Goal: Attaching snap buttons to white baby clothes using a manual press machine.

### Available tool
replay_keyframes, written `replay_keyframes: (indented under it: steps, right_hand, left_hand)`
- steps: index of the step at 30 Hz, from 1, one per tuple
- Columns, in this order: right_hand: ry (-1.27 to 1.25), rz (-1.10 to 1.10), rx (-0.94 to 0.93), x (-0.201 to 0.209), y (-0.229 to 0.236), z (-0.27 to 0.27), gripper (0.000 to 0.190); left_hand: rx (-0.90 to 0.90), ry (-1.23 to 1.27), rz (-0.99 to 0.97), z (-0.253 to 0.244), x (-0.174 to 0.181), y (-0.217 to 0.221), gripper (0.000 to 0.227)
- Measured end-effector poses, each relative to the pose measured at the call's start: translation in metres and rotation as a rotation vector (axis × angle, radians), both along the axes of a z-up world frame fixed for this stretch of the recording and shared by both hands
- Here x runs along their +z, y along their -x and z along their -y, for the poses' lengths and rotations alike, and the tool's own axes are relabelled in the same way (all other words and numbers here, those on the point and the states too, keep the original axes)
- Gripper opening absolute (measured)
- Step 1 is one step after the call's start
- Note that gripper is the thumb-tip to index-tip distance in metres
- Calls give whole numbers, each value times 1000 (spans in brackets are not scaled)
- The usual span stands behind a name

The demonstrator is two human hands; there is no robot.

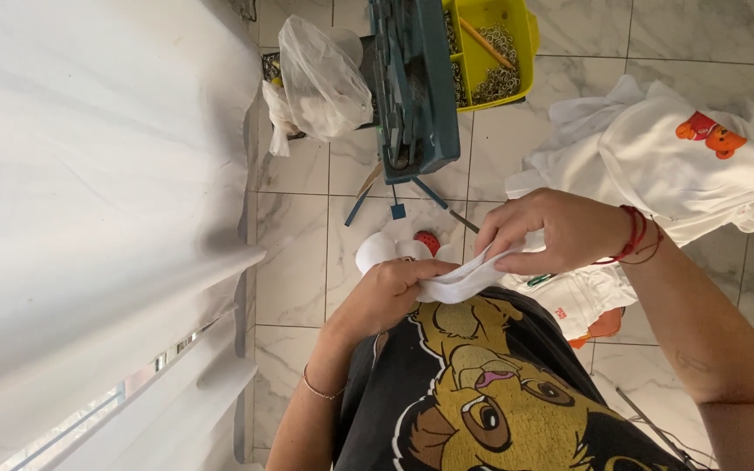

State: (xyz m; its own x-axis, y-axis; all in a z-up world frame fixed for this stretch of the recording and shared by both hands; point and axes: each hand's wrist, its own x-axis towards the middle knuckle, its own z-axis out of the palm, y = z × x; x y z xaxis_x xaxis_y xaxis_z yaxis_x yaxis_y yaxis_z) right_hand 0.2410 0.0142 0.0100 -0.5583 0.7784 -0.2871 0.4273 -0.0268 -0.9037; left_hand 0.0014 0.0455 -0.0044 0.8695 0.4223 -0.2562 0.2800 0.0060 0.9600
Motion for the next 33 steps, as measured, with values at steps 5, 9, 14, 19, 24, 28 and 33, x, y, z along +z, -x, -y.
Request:
replay_keyframes:
  steps: [5, 9, 14, 19, 24, 28, 33]
  right_hand:
    - [-77, -40, -227, -2, -5, 3, 10]
    - [-274, -126, -289, -10, -15, 10, 22]
    - [-237, -128, -369, -6, -14, 14, 21]
    - [-235, -141, -455, -14, -14, 20, 22]
    - [-117, -166, -708, -18, -12, 23, 17]
    - [-30, -208, -806, -9, -11, 20, 15]
    - [14, -286, -926, -17, -13, 23, 29]
  left_hand:
    - [98, 55, -11, -5, -6, 7, 56]
    - [206, 110, 24, -5, 6, 11, 50]
    - [215, 115, 87, -3, 6, 15, 52]
    - [174, 86, 92, -4, 6, 14, 50]
    - [152, 47, 48, -5, 7, 9, 53]
    - [149, 211, 143, -6, -1, 7, 63]
    - [158, 163, 126, -7, 2, 6, 62]
